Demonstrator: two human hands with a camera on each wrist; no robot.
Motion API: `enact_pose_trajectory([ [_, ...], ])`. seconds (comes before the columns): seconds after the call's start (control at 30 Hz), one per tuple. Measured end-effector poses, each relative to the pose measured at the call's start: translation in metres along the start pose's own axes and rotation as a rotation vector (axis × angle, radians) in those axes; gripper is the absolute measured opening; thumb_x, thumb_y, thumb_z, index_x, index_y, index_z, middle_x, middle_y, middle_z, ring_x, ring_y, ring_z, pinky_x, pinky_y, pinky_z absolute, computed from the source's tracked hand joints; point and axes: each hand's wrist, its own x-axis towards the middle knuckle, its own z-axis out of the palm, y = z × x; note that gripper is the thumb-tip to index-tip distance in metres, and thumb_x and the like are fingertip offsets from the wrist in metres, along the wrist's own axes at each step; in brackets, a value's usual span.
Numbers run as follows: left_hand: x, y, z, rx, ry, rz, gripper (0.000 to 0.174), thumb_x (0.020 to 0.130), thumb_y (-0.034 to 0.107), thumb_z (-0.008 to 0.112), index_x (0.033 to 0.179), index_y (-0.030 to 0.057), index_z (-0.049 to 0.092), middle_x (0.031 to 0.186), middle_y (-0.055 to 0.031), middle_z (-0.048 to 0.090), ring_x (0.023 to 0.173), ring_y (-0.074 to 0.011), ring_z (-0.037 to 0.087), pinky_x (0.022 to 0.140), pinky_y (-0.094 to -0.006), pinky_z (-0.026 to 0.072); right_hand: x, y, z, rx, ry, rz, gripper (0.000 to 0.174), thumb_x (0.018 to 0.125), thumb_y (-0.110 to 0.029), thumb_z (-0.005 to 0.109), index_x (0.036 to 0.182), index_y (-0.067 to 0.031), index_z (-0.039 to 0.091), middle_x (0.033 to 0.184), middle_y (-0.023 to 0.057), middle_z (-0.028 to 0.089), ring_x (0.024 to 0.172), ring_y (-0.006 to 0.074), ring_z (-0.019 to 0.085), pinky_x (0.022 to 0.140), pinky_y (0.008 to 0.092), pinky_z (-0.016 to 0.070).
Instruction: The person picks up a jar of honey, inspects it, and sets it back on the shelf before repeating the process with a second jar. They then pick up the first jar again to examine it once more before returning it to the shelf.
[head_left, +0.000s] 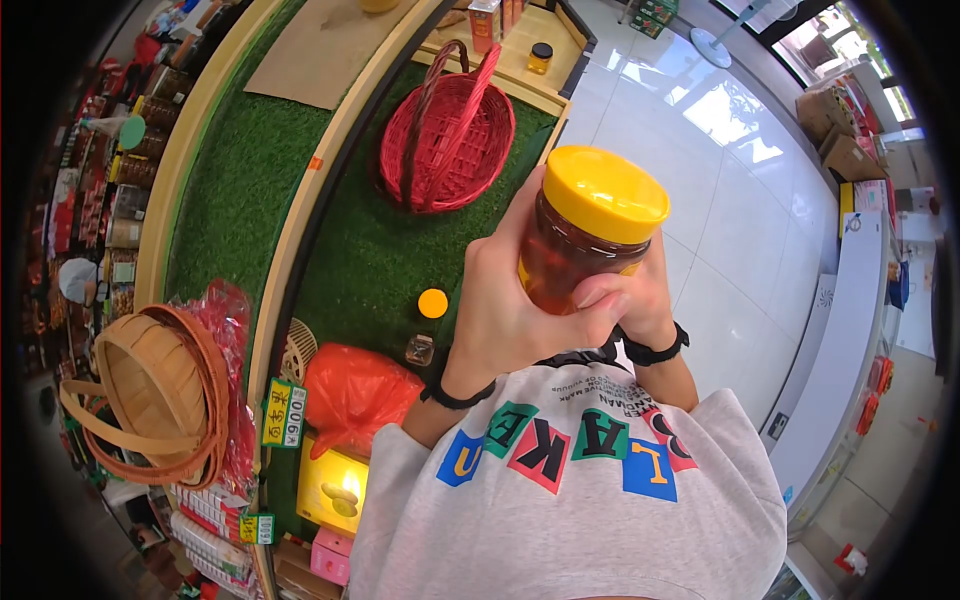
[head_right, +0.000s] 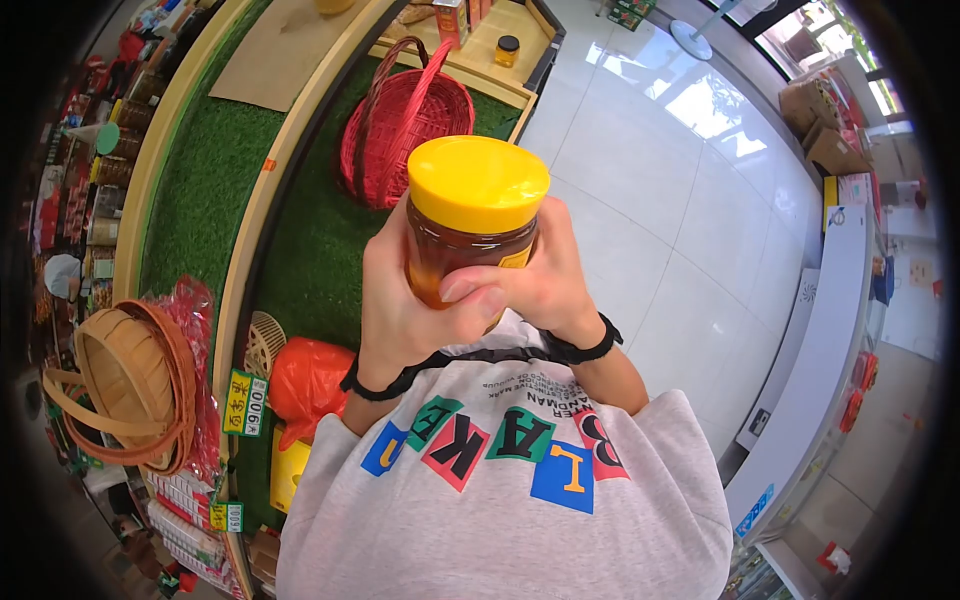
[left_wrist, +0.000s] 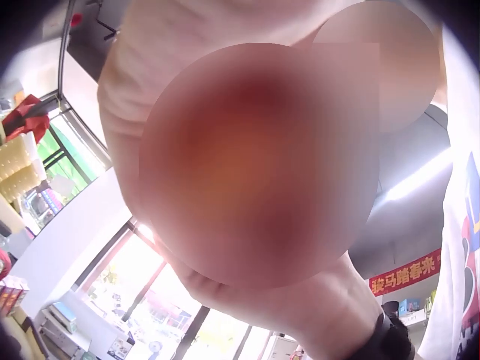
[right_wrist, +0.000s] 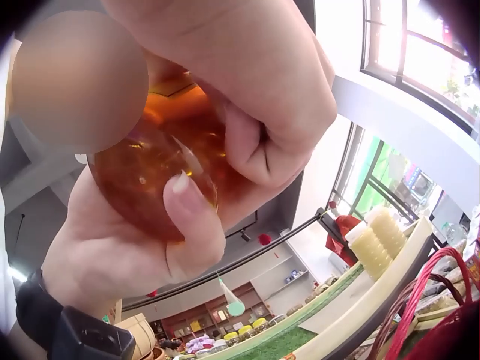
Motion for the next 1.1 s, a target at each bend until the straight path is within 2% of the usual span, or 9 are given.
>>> enact_pose_trajectory([
  [0.27,0.001,-0.001,-0.009,-0.090,0.003,-0.098,0.080,0.085,0.028,0.072,0.146,-0.0044,0.030,0.129,-0.0175,0.056,0.119,-0.0217,0.057,0.095,-0.0328,0.0473,0.006,0.012,-0.011,0.054,-0.007,0.159,0.063,0.081,-0.038,0.076,0.124,0.0031,0.055,0.114,0.0075,0.064,0.101,0.0130,0.060,0.091,0.0302,0.0470],
  [0.43,0.000,-0.002,-0.010,-0.267,-0.047,-0.110,0.073,0.096,0.022,0.059,0.151,-0.0041,0.019,0.143,-0.0201,0.043,0.132,-0.0231,0.043,0.104,-0.0331,0.0393,0.006,0.023,-0.020,0.270,0.061,0.237,0.086,0.089,-0.068,0.032,0.132,0.0053,0.045,0.125,0.0182,0.057,0.107,0.0278,0.060,0.090,0.0384,0.0509],
  [0.53,0.002,-0.005,-0.007,-0.277,-0.066,-0.064,0.071,0.098,0.023,0.056,0.151,-0.0041,0.018,0.145,-0.0189,0.040,0.136,-0.0234,0.038,0.110,-0.0346,0.0321,0.010,0.018,-0.019,0.511,0.014,0.120,0.069,0.094,-0.056,0.045,0.134,-0.0001,0.048,0.128,0.0151,0.059,0.113,0.0232,0.060,0.096,0.0374,0.0488],
  [0.7,0.007,-0.020,-0.005,-0.325,-0.097,-0.047,0.068,0.099,0.022,0.055,0.151,-0.0047,0.020,0.148,-0.0155,0.037,0.136,-0.0219,0.036,0.111,-0.0346,0.0300,0.004,0.025,-0.028,0.555,0.203,0.170,0.073,0.093,-0.063,0.041,0.131,-0.0012,0.050,0.125,0.0150,0.060,0.111,0.0239,0.060,0.095,0.0387,0.0492],
  [0.77,0.007,-0.021,-0.007,-0.242,-0.107,-0.051,0.066,0.099,0.020,0.053,0.151,-0.0032,0.020,0.150,-0.0151,0.034,0.136,-0.0216,0.038,0.106,-0.0334,0.0375,0.009,0.025,-0.029,0.511,0.250,0.241,0.074,0.093,-0.065,0.041,0.130,-0.0015,0.051,0.124,0.0153,0.060,0.109,0.0237,0.061,0.093,0.0385,0.0508],
  [0.87,0.000,-0.015,-0.010,-0.301,-0.078,-0.184,0.058,0.099,0.016,0.052,0.149,-0.0014,0.028,0.149,-0.0144,0.038,0.131,-0.0213,0.045,0.091,-0.0319,0.0498,0.017,0.020,-0.032,0.824,0.194,0.331,0.094,0.087,-0.075,0.041,0.132,0.0073,0.042,0.112,0.0149,0.055,0.077,0.0217,0.059,0.070,0.0347,0.0500],
  [0.9,-0.003,-0.013,-0.012,-0.353,-0.058,-0.250,0.056,0.099,0.015,0.052,0.148,-0.0009,0.032,0.148,-0.0142,0.040,0.129,-0.0212,0.047,0.085,-0.0315,0.0540,0.018,0.021,-0.038,0.985,0.054,0.308,0.089,0.088,-0.073,0.042,0.132,0.0048,0.043,0.120,0.0174,0.055,0.091,0.0253,0.059,0.073,0.0406,0.0529],
  [1.0,-0.017,-0.076,-0.049,0.109,0.099,-0.253,0.045,0.097,0.011,0.052,0.140,-0.0002,0.046,0.141,-0.0151,0.051,0.121,-0.0268,0.056,0.066,-0.0323,0.0582,0.019,0.027,-0.050,1.093,-0.059,0.284,0.085,0.089,-0.070,0.044,0.133,0.0020,0.043,0.126,0.0207,0.054,0.105,0.0302,0.059,0.073,0.0479,0.0577],
  [1.1,-0.056,-0.153,-0.108,0.743,0.232,-0.445,0.048,0.090,0.015,0.061,0.134,0.0005,0.051,0.136,-0.0200,0.053,0.120,-0.0387,0.055,0.086,-0.0423,0.0530,0.014,0.036,-0.062,0.822,0.072,0.214,0.080,0.091,-0.068,0.044,0.134,-0.0007,0.042,0.124,0.0204,0.056,0.103,0.0328,0.061,0.070,0.0480,0.0613],
])
